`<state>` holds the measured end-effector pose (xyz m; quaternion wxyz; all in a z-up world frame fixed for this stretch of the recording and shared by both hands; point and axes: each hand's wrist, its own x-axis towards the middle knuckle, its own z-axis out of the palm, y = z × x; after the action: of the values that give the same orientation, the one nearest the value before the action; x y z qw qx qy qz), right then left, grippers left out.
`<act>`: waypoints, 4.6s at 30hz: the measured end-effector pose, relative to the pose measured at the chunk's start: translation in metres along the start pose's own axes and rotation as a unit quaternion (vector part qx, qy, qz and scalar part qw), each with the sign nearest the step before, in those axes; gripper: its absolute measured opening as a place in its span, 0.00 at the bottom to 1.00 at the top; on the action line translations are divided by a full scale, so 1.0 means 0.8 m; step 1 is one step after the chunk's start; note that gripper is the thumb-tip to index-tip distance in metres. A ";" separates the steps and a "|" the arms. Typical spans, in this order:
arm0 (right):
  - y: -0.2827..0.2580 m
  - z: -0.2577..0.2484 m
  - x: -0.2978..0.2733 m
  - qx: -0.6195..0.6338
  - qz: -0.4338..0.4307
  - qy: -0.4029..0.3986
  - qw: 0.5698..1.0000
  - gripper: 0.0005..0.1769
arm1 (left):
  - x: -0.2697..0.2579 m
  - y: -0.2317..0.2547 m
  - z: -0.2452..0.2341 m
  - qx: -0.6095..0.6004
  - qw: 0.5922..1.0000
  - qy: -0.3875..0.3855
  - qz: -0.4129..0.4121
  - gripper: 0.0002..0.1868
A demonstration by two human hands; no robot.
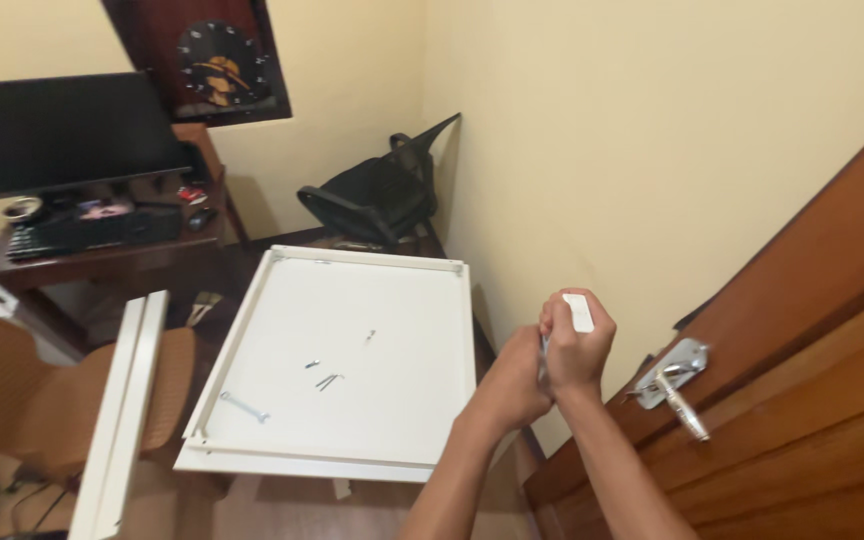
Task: The person assembles a white flat-pack furniture unit by attaching vertical side panels to a base panel. They align pre-drilled holes, insert cam-lock fasteners, and tighten them with an Allen key and a wrench. The person works on the floor in a room with a desk, chair, and scattered items.
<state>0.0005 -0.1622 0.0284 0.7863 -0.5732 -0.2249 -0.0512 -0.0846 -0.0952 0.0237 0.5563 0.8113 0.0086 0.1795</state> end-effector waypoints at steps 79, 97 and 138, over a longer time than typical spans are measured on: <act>-0.093 0.126 -0.212 0.059 -0.010 -0.282 0.957 0.18 | -0.240 -0.024 -0.025 0.111 0.846 0.521 0.027 0.19; -0.107 0.121 -0.200 0.081 0.027 -0.330 0.940 0.21 | -0.246 0.001 -0.040 0.099 0.891 0.438 0.060 0.23; 0.116 0.006 -0.377 -0.306 0.088 -0.299 0.899 0.36 | -0.339 -0.032 -0.047 -0.006 0.967 0.242 -0.079 0.33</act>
<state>-0.2389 -0.1801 -0.1760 0.4688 -0.7915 -0.3713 0.1259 -0.3449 -0.1096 -0.0641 0.5545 0.7372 0.2060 0.3266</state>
